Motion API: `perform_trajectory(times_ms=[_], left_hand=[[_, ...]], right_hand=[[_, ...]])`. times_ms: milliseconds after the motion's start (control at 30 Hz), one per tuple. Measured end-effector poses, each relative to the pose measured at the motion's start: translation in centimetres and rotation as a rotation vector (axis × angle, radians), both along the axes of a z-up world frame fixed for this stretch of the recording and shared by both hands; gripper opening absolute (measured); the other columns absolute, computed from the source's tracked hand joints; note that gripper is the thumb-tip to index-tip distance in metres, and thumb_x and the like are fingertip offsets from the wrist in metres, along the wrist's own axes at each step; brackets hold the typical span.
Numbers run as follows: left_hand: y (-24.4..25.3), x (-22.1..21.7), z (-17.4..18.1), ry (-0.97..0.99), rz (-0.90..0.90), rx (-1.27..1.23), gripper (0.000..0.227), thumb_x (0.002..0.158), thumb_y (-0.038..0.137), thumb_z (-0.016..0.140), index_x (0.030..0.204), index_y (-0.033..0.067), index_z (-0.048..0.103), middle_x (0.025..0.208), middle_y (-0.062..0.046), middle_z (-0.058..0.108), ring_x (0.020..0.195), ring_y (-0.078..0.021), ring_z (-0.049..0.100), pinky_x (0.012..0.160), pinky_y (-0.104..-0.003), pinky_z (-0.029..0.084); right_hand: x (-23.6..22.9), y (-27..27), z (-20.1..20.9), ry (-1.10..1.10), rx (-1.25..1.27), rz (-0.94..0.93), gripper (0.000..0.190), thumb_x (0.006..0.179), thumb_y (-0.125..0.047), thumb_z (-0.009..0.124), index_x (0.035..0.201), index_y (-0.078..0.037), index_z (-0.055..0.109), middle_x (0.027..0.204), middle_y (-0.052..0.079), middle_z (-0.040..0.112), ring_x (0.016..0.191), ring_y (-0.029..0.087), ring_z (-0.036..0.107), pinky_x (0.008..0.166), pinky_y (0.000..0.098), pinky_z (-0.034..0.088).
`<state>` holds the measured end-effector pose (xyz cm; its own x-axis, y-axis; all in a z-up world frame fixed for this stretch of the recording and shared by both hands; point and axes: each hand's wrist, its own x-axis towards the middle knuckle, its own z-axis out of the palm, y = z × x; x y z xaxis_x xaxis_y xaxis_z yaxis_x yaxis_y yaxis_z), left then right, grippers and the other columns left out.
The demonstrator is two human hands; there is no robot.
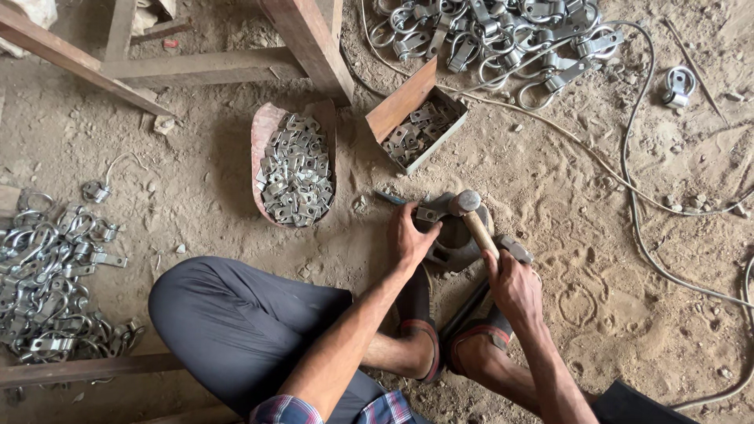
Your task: The person sits on the ground and repeatedly hammers small metal parts placed on a hexagonal anvil. They pick up parts from a nearby container, position them on the anvil, strike them with a hammer, and then move the finished pieces into a cardboard box.
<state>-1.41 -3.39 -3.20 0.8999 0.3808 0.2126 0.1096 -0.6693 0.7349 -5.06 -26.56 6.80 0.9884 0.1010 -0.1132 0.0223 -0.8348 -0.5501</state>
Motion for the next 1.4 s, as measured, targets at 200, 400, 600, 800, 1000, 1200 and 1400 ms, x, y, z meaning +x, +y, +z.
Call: perform_trajectory(times_ms=[200,400,600,800,1000,1200,1400], left_hand=[[0.7,0.6,0.1,0.167,-0.015,0.019,0.054,0.074,0.028,0.092,0.114,0.0081,0.061,0.109,-0.013,0.070,0.103,-0.0281,0.066,0.094,-0.046,0.052],[0.1,-0.2,-4.7,0.041,-0.039,-0.159,0.058,0.079,0.013,0.083,0.128,0.0042,0.053,0.106,-0.013,0.066,0.100,-0.0249,0.064,0.092,-0.045,0.055],[0.0,-0.3,-6.0,-0.021,-0.029,-0.164,0.071,0.070,0.007,0.082,0.132,-0.0001,0.049,0.117,-0.020,0.060,0.110,-0.0303,0.060,0.095,-0.049,0.051],[0.5,-0.1,-4.2,0.139,-0.007,-0.138,0.062,0.073,0.015,0.083,0.127,0.0042,0.056,0.119,-0.017,0.064,0.113,-0.0291,0.063,0.099,-0.047,0.053],[0.8,1.2,1.2,0.057,-0.021,-0.248,0.081,0.074,0.022,0.087,0.139,-0.0004,0.045,0.135,-0.025,0.053,0.126,-0.0369,0.052,0.105,-0.048,0.044],[5.3,3.8,18.6,0.330,-0.278,0.089,0.050,0.085,0.032,0.080,0.125,0.0059,0.065,0.127,-0.016,0.069,0.119,-0.0313,0.065,0.102,-0.045,0.051],[9.4,0.6,29.3,0.316,-0.407,0.224,0.041,0.096,0.030,0.071,0.128,0.0041,0.064,0.121,-0.016,0.071,0.105,-0.0276,0.071,0.091,-0.043,0.056]], right_hand=[[0.0,-0.1,-0.1,-0.011,-0.007,0.004,0.049,0.105,-0.047,0.053,0.091,-0.002,0.067,0.057,0.017,0.062,0.046,0.033,0.062,0.044,0.0444,0.048],[0.1,-0.3,-1.1,-0.003,-0.008,0.020,0.050,0.105,-0.046,0.051,0.097,0.000,0.067,0.055,0.014,0.060,0.039,0.027,0.058,0.037,0.0412,0.046],[0.1,-0.5,-1.8,0.035,-0.018,0.029,0.051,0.106,-0.047,0.048,0.096,0.000,0.067,0.053,0.011,0.059,0.036,0.024,0.055,0.035,0.0397,0.045],[0.1,-0.3,-1.0,0.052,-0.001,0.011,0.051,0.105,-0.048,0.049,0.092,-0.002,0.066,0.052,0.013,0.059,0.039,0.027,0.056,0.038,0.0415,0.045],[-0.4,-0.1,-0.3,0.013,0.002,-0.026,0.048,0.105,-0.045,0.055,0.086,-0.002,0.066,0.063,0.022,0.062,0.060,0.044,0.064,0.054,0.0533,0.050],[-0.3,-0.1,-1.2,0.142,0.074,-0.025,0.053,0.112,-0.042,0.047,0.082,-0.001,0.064,0.055,0.013,0.056,0.040,0.027,0.049,0.036,0.0424,0.040],[-0.5,1.2,3.2,-0.393,0.331,0.119,0.041,0.116,-0.029,0.044,0.111,0.008,0.060,0.058,0.004,0.054,0.039,0.011,0.044,0.034,0.0317,0.034]])
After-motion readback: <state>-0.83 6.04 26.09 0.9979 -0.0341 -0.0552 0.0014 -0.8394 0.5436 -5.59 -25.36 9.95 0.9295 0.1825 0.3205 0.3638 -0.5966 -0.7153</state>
